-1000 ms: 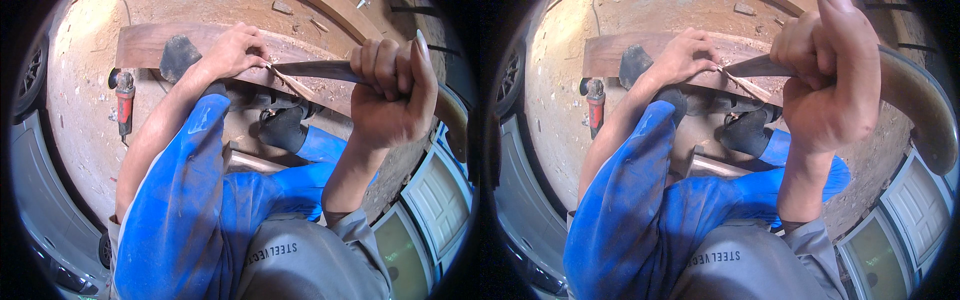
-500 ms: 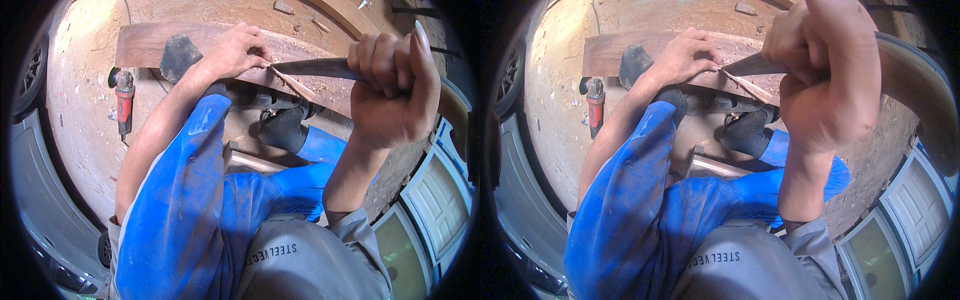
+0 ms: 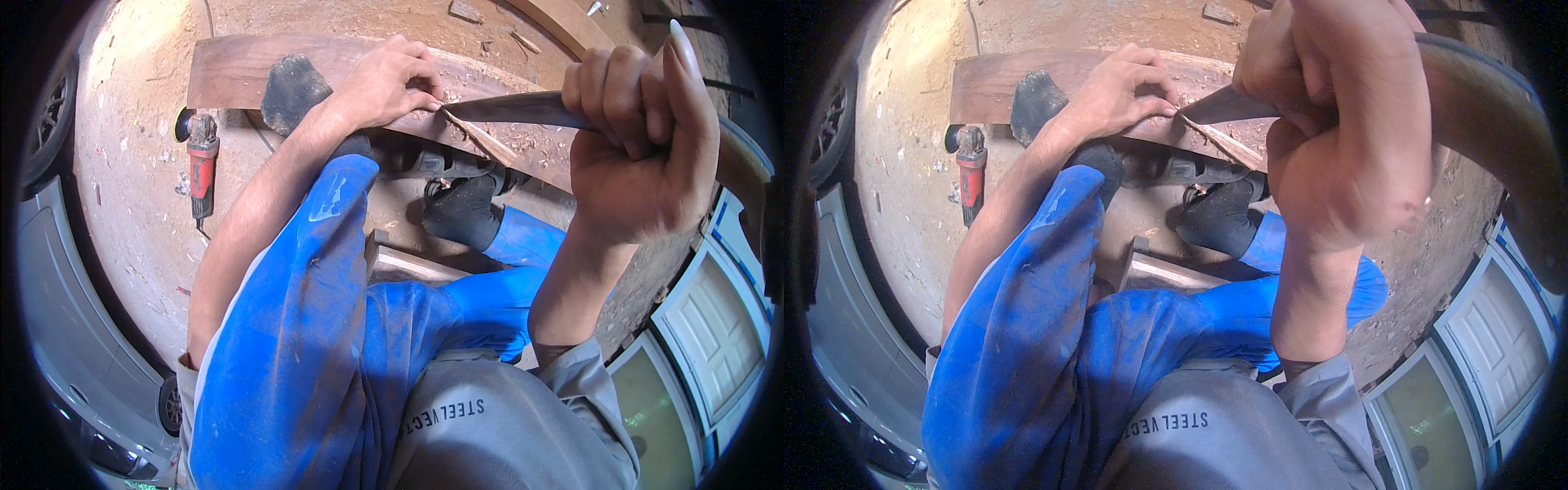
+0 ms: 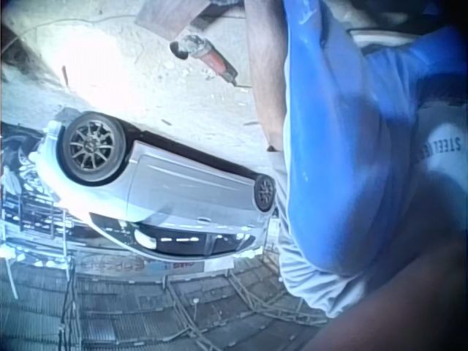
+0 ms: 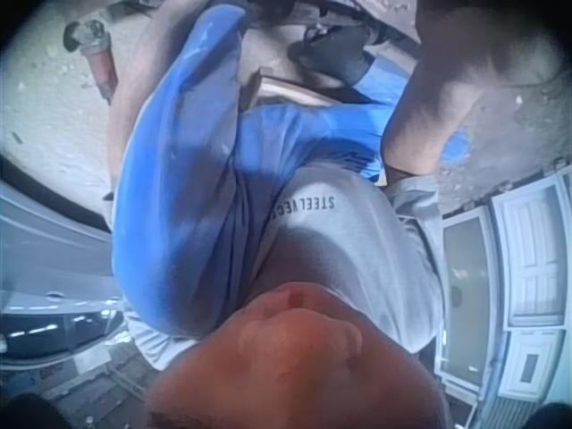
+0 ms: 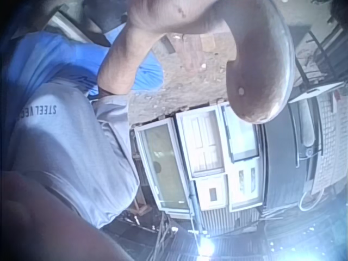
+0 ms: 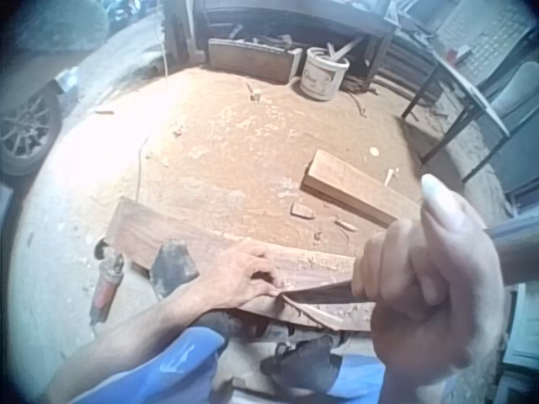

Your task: The person whittles a small piece of wood using a large blade, shaving off thin strips from the surface while holding the wood against a larger wooden block on their lap.

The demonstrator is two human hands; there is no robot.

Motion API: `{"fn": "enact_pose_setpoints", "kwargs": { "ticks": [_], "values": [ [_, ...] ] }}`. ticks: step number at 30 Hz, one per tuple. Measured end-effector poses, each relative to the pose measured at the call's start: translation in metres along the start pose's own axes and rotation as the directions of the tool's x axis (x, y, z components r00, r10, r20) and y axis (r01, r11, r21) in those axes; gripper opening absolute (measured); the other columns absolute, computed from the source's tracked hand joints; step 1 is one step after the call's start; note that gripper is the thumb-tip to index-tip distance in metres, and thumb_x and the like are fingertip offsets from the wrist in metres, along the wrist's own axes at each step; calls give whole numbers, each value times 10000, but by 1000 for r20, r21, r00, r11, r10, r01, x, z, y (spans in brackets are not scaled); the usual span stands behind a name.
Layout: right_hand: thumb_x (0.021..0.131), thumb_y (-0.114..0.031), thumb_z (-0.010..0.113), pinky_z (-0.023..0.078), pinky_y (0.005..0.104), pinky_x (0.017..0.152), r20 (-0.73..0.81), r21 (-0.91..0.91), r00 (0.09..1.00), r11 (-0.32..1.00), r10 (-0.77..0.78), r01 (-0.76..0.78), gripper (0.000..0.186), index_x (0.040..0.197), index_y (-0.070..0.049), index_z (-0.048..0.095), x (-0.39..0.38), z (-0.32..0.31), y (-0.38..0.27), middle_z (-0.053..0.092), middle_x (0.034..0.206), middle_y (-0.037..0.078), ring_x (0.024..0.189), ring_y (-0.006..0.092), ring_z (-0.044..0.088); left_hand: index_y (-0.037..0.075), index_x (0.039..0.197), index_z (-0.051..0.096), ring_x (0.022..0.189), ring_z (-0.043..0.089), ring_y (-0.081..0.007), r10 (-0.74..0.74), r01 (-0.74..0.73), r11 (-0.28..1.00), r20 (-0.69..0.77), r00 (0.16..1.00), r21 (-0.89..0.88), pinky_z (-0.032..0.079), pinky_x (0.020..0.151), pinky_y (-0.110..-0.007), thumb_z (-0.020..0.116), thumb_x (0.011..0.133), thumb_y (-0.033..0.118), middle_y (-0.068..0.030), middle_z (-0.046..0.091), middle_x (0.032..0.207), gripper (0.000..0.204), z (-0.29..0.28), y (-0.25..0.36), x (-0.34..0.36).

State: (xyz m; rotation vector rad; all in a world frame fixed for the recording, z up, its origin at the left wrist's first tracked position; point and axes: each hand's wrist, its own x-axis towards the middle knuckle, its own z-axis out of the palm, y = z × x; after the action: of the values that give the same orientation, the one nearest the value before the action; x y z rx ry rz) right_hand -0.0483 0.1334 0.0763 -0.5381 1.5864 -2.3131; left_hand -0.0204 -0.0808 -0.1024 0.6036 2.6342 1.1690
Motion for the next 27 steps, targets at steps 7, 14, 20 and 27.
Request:
{"fn": "enact_pose_setpoints", "kwargs": {
  "ticks": [7,14,20,27],
  "values": [
    [1058,-242,384,238,322,590,11,-11,1000,1000,19,-19,359,708,-174,343,3,3,-1,285,598,-35,574,111,212,158,920,775,1089,576,-261,-9,9,1000,2,1000,-10,489,975,-389,818,812,285,-27,648,1020,172,0,-1,0],
    [1031,-299,498,350,318,475,-115,-263,993,964,4,-34,313,1083,-23,636,19,35,-14,304,490,-24,389,153,284,163,914,774,1102,579,-263,-4,3,1000,-11,1000,-5,490,980,-392,823,807,281,-29,649,1024,166,1,-2,-2],
    [1009,-263,514,327,307,451,-247,-111,963,991,-107,81,284,843,-56,617,17,44,-2,280,488,-33,389,125,290,164,921,774,1101,580,-263,-8,8,1000,-2,1000,8,493,978,-388,824,807,275,-30,651,1025,166,-1,-1,-3],
    [992,-266,555,337,296,455,-180,-201,975,975,-129,92,251,945,-39,651,20,45,0,329,517,-16,405,123,324,171,935,777,1104,581,-265,11,-11,1000,-7,1000,26,495,980,-382,829,798,260,-29,653,1040,172,1,-3,-1]
  ]
}}
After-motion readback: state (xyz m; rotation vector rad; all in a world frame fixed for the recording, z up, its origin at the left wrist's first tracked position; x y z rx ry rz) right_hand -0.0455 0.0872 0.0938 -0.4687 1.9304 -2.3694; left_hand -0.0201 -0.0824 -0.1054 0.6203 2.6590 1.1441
